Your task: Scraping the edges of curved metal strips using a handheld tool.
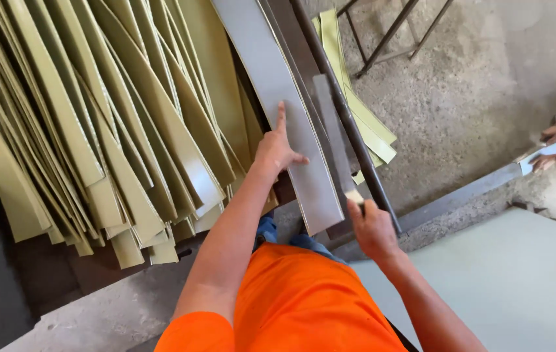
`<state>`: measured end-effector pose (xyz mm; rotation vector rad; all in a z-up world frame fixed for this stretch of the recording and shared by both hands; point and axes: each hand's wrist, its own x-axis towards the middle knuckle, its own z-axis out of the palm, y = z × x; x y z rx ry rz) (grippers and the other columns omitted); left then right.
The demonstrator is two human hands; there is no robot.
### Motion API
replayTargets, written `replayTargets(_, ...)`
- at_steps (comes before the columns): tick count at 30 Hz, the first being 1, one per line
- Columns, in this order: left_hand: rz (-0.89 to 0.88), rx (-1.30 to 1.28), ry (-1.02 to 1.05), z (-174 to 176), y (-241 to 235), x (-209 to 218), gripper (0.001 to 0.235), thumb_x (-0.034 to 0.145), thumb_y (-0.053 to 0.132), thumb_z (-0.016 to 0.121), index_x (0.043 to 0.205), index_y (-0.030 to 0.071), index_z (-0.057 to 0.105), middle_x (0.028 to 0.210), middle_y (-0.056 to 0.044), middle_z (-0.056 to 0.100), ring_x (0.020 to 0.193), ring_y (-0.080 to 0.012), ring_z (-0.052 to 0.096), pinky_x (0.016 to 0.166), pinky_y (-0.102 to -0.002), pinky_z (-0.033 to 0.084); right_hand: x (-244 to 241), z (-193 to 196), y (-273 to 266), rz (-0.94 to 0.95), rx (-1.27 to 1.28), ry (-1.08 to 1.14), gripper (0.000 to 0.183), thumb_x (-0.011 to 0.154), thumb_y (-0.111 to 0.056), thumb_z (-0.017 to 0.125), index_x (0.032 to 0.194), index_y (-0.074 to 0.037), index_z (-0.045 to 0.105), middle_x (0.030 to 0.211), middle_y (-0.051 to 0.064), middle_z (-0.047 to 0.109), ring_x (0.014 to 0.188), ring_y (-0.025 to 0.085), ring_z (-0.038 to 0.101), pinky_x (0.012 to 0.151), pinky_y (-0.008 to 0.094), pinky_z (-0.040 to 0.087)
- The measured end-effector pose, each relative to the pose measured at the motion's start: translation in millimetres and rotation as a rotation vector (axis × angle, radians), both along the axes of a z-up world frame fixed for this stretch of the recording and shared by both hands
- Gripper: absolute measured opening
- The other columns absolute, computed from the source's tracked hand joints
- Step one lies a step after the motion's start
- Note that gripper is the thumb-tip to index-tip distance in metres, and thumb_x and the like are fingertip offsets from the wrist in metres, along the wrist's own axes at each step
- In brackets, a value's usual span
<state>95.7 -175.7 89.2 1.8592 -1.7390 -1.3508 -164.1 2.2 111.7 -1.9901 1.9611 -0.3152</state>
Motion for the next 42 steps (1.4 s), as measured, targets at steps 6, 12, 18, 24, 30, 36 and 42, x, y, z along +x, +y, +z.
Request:
replayTargets(6,-0.005,0.03,-0.073,-4.2,0.2,-4.2,0.161,0.054,0.034,0.102,0.162,0.022,-0.016,0.114,-0.026,0.069,0.107,-0.0401,0.069,0.096,-0.043,0.056,30.5,101.5,9.9,-0.21,-0.039,-0.463,0.04,0.101,-0.037,0.054,0.081,-0.004,0.044,0.052,0.02,0.057,0.052,0.038,0.06,0.046,0.048,0.044)
replayTargets(12,0.015,0.043,-0.031,-2.9,0.1,0.5,0.16,0.054,0.029,0.102,0.162,0.026,-0.016,0.115,-0.026,0.07,0.107,-0.0397,0.07,0.099,-0.042,0.054,-3.8,-0.7,15.8,-0.036,0.068,0.024,0.041,0.104,-0.032,0.065,0.078,-0.004,0.049,0.064,0.025,0.059,0.063,0.05,0.057,0.054,0.055,0.037)
replayTargets(18,-0.002,0.035,-0.052,-13.2,0.5,-3.2,0.162,0.054,0.032,0.103,0.16,0.027,-0.019,0.115,-0.027,0.069,0.105,-0.0398,0.07,0.097,-0.043,0.055,13.0,47.7,13.0,-0.122,-0.114,-0.368,0.048,0.102,-0.044,0.054,0.085,0.0,0.047,0.064,0.026,0.058,0.062,0.048,0.06,0.053,0.054,0.044)
replayTargets(24,-0.04,0.116,-0.075,3.9,3.4,-1.2,0.159,0.058,0.036,0.102,0.162,0.028,-0.018,0.116,-0.027,0.07,0.106,-0.0399,0.07,0.099,-0.043,0.055,3.0,32.1,-4.5,-0.154,0.176,0.023,0.042,0.102,-0.041,0.062,0.082,-0.005,0.054,0.07,0.027,0.062,0.069,0.052,0.06,0.054,0.057,0.042)
replayTargets(30,0.011,0.077,-0.021,-2.6,-1.1,-2.0,0.16,0.054,0.028,0.101,0.162,0.03,-0.016,0.119,-0.027,0.067,0.109,-0.0404,0.069,0.099,-0.043,0.054,5.6,-2.9,-11.0,-0.147,-0.084,-0.235,0.053,0.102,-0.049,0.053,0.087,0.002,0.05,0.07,0.029,0.062,0.073,0.052,0.061,0.056,0.058,0.043)
replayTargets(36,-0.049,0.086,-0.026,10.7,26.6,-12.6,0.159,0.057,0.034,0.1,0.163,0.024,-0.017,0.118,-0.028,0.069,0.11,-0.0422,0.069,0.101,-0.044,0.053,9.0,23.2,-25.7,-0.115,0.152,-0.146,0.047,0.101,-0.044,0.063,0.08,-0.002,0.058,0.066,0.025,0.062,0.067,0.05,0.06,0.053,0.054,0.041)
replayTargets(42,0.123,0.011,-0.145,-10.1,-45.6,20.9,0.161,0.053,0.044,0.102,0.162,0.023,-0.014,0.12,-0.024,0.069,0.109,-0.0398,0.069,0.096,-0.045,0.055,23.7,55.2,-43.9,-0.149,0.084,-0.263,0.052,0.097,-0.045,0.066,0.077,0.0,0.054,0.058,0.021,0.057,0.053,0.041,0.057,0.049,0.049,0.041)
